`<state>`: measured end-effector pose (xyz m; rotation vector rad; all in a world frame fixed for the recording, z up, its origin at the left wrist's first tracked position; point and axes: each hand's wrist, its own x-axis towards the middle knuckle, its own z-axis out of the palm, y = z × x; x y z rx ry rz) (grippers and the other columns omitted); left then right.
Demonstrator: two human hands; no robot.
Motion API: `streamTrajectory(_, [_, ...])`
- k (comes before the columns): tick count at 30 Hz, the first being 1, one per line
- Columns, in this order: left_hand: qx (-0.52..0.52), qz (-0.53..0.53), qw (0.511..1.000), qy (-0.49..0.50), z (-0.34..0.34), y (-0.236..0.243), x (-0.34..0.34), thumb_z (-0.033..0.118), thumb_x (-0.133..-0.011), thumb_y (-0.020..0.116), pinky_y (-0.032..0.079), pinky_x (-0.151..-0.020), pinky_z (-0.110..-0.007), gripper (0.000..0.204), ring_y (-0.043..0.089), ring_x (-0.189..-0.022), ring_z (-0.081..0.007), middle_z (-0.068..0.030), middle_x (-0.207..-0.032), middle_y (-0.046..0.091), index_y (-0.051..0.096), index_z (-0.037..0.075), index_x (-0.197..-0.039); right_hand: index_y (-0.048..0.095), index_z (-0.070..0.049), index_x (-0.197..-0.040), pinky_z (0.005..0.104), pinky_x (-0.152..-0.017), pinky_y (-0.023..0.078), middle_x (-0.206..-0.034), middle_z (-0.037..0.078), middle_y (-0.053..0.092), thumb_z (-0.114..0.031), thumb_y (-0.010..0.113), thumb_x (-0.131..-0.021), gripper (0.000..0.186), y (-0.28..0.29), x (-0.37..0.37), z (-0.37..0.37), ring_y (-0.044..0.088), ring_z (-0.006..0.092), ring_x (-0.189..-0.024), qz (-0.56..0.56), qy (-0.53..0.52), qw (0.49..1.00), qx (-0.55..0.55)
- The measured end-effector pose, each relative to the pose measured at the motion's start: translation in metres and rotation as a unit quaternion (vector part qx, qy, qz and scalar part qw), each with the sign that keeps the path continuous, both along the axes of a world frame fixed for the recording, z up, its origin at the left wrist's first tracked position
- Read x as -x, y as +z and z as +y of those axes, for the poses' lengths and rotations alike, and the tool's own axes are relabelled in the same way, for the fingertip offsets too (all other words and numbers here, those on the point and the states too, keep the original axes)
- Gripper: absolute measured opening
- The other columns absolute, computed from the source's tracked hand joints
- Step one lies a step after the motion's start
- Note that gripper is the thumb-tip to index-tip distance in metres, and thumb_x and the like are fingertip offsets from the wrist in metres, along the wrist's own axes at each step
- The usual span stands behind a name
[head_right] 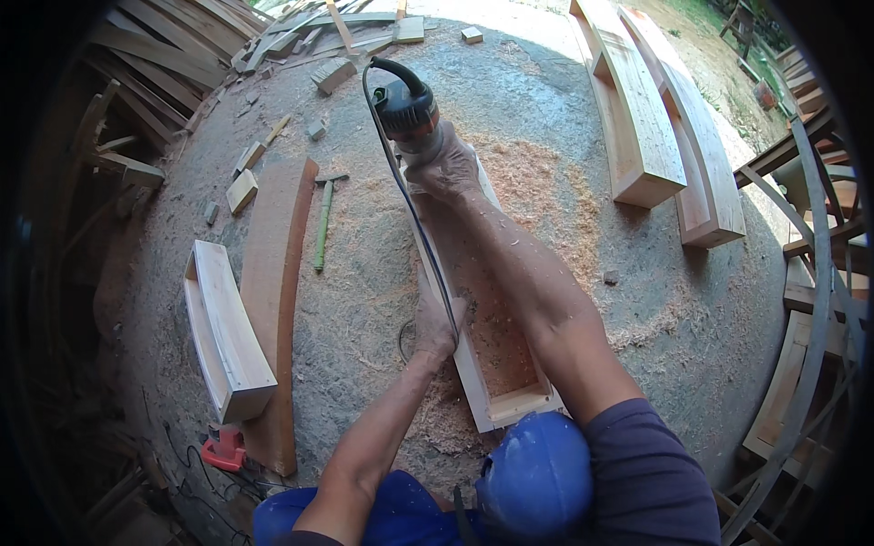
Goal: The person uses a wood router to carve a groove along the interior edges of a rectangular wooden frame. The person moves the tool along the wood, then picks up and repositions the frame to continue routing.
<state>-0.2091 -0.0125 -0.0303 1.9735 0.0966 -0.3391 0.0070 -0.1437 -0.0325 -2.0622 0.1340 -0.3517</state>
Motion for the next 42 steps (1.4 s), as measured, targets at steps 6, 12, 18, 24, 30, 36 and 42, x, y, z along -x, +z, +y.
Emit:
streamTrajectory(6, [-0.007, -0.006, 1.0, 0.001, 0.006, -0.017, -0.002, 0.016, -0.082, 0.066, 0.052, -0.097, -0.052, 0.096, 0.067, -0.109, -0.0465, -0.031, -0.12, 0.066, 0.015, 0.0, -0.162, 0.05, -0.01, -0.127, 0.0437, -0.091, 0.056, -0.112, 0.017, 0.071, -0.03, 0.085, -0.066, 0.073, 0.001, 0.0, -0.008, 0.071, 0.0367, -0.105, -0.035, -0.024, 0.999, -0.023])
streamTrajectory(12, [0.011, 0.007, 1.0, -0.003, 0.004, -0.015, -0.001, 0.017, -0.08, 0.068, 0.053, -0.097, -0.051, 0.102, 0.067, -0.11, -0.0454, -0.033, -0.124, 0.063, 0.013, 0.0, -0.164, 0.051, -0.01, -0.126, 0.0436, -0.09, 0.056, -0.111, 0.017, 0.071, -0.03, 0.085, -0.066, 0.072, -0.004, 0.0, -0.025, 0.071, 0.0362, -0.104, -0.047, -0.032, 0.997, -0.043])
streamTrajectory(18, [-0.015, -0.005, 1.0, 0.011, 0.004, -0.02, 0.0, 0.014, -0.078, 0.069, 0.053, -0.092, -0.049, 0.095, 0.067, -0.103, -0.0418, -0.0275, -0.115, 0.063, 0.02, 0.002, -0.159, 0.052, -0.01, -0.126, 0.0435, -0.09, 0.056, -0.11, 0.016, 0.071, -0.03, 0.085, -0.066, 0.071, -0.006, -0.004, -0.032, 0.072, 0.0356, -0.104, -0.057, -0.031, 0.996, -0.06])
streamTrajectory(24, [-0.006, 0.012, 1.0, 0.006, 0.003, -0.015, 0.0, 0.016, -0.079, 0.071, 0.053, -0.098, -0.049, 0.104, 0.066, -0.112, -0.0456, -0.0341, -0.128, 0.061, 0.014, 0.0, -0.165, 0.052, -0.01, -0.125, 0.0433, -0.089, 0.056, -0.109, 0.016, 0.071, -0.031, 0.085, -0.066, 0.071, -0.013, -0.005, -0.04, 0.072, 0.035, -0.103, -0.063, -0.032, 0.995, -0.071])
streamTrajectory(30, [-0.009, 0.022, 1.0, 0.004, 0.003, -0.018, -0.001, 0.017, -0.08, 0.07, 0.052, -0.1, -0.048, 0.103, 0.065, -0.115, -0.045, -0.0345, -0.133, 0.059, 0.014, -0.003, -0.164, 0.053, -0.01, -0.124, 0.0432, -0.088, 0.056, -0.108, 0.015, 0.072, -0.031, 0.085, -0.066, 0.07, -0.017, -0.006, -0.045, 0.072, 0.0345, -0.102, -0.068, -0.032, 0.994, -0.085])
streamTrajectory(36, [-0.016, -0.038, 0.998, 0.044, -0.001, -0.029, 0.001, 0.013, -0.077, 0.067, 0.055, -0.083, -0.048, 0.08, 0.07, -0.09, -0.0368, -0.0199, -0.1, 0.068, 0.034, 0.006, -0.15, 0.053, -0.01, -0.124, 0.0431, -0.088, 0.056, -0.107, 0.015, 0.072, -0.031, 0.085, -0.066, 0.069, -0.019, -0.007, -0.044, 0.072, 0.0339, -0.101, -0.071, -0.031, 0.992, -0.099])
streamTrajectory(42, [-0.012, -0.017, 0.999, 0.042, -0.002, -0.029, 0.0, 0.012, -0.077, 0.068, 0.054, -0.086, -0.048, 0.08, 0.069, -0.094, -0.0384, -0.0207, -0.105, 0.067, 0.036, 0.005, -0.149, 0.054, -0.01, -0.123, 0.043, -0.087, 0.056, -0.107, 0.014, 0.072, -0.031, 0.085, -0.066, 0.069, -0.024, -0.009, -0.048, 0.072, 0.0331, -0.1, -0.07, -0.033, 0.992, -0.104])
